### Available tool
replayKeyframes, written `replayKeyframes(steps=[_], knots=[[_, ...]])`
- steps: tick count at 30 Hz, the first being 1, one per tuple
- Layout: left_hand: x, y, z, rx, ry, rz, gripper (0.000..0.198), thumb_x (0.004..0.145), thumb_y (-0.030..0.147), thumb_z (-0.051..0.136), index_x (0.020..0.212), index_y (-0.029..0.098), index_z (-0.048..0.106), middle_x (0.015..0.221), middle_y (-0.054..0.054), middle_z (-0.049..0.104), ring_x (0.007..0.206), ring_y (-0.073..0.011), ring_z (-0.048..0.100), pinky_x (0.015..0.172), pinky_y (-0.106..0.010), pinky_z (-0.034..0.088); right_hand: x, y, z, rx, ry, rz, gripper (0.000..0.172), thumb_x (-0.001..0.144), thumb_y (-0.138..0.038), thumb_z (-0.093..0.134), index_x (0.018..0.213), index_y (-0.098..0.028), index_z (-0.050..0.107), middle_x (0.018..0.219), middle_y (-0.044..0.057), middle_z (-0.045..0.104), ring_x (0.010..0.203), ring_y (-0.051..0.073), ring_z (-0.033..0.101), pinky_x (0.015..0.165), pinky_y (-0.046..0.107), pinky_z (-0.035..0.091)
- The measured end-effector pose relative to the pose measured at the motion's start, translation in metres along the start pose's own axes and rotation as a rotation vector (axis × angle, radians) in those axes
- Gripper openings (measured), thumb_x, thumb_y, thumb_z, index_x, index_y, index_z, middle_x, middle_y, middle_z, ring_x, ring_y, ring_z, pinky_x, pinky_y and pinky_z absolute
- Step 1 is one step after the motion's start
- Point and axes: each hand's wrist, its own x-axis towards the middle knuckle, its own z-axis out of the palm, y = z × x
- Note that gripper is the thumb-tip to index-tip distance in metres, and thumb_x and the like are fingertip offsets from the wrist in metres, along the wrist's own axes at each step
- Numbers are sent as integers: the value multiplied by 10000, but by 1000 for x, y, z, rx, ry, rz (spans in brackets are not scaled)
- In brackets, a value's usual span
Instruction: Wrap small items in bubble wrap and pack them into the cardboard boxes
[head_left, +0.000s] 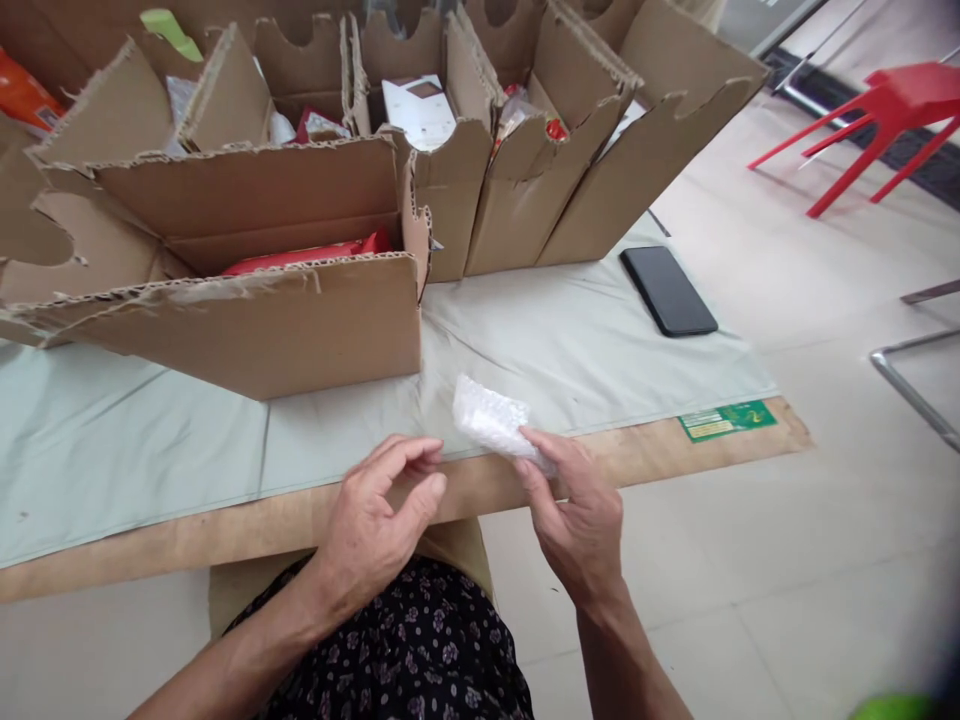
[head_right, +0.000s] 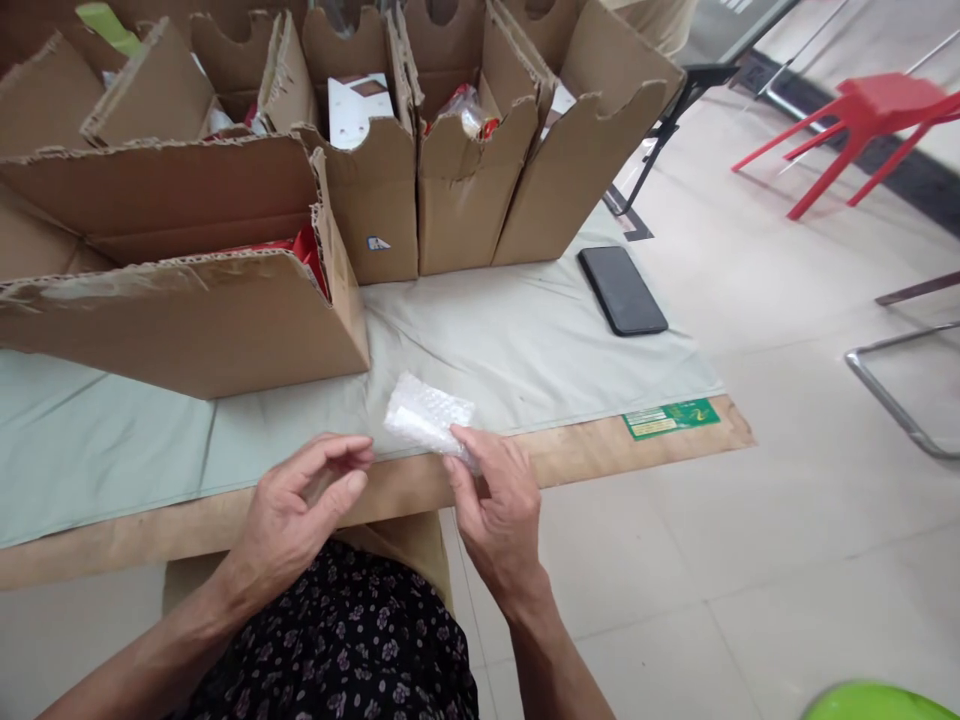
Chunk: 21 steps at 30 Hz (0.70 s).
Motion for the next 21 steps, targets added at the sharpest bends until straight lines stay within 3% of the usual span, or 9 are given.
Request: replayKeyframes(steps=[3,5,7,10,13,15,18,19,21], knots=[[-12,5,3,-413,-167,-269,433,946,383,732,1330,193,665,1299,-126,742,1190,-272,709,1036,-422,569,-2,-17,-1,233,-108,110,204,1009,-242,635,1197,-270,710,1044,28,781,897,188,735,756,304,595],[-12,5,6,-620,-202,-285,405,945,414,739,1277,188,688,1291,-120,750,1225,-283,696,1080,-433,543,-6,-24,-1,328,-202,101,175,1013,-254,634,1163,-278,721,1048,24,777,930,185,735,788,297,606],[-8,5,7,-683,-175,-246,310,971,397,708,1203,192,712,1219,-96,774,1191,-264,707,1073,-413,537,-11,-22,-4,328,-194,80,204,1005,-294,659,1201,-286,718,1147,43,763,1050,208,723,910,337,604],[-5,9,4,-461,-146,-103,197,977,267,668,1156,205,723,1134,-73,777,1055,-223,721,957,-362,555,-14,-12,-17,302,-169,91,492,997,-502,662,1439,-292,610,1365,98,688,1188,251,688,1042,410,574],[-8,11,6,-106,-168,200,281,886,81,613,1118,192,727,1031,-73,766,939,-218,696,857,-357,542,-4,-8,-30,299,-339,17,804,953,-742,569,1588,-262,456,1464,138,643,1258,281,681,1043,402,591],[-11,8,10,25,-156,366,338,821,36,584,1102,166,719,959,-80,756,890,-227,690,823,-367,546,11,-14,-33,244,-422,-117,671,965,-668,621,1504,-279,537,1346,98,726,1194,243,725,984,318,615],[-14,0,7,101,-77,419,299,798,32,582,1037,160,708,848,-58,727,777,-208,677,734,-343,558,37,-31,-27,192,-425,-317,169,997,-363,683,1157,-307,687,992,-6,803,898,151,781,813,197,623],[-15,-1,1,114,-51,411,290,808,38,598,1046,167,702,835,-48,722,760,-199,675,720,-332,565,45,-36,-25,188,-429,-356,73,1002,-309,668,1071,-302,692,915,-22,794,811,134,772,755,182,618],[-14,2,-23,149,1,447,329,849,101,672,1171,170,673,966,-73,749,881,-217,709,805,-345,605,60,-42,-26,180,-489,-396,52,1009,-299,645,1001,-294,696,842,-28,778,707,126,750,660,178,605]])
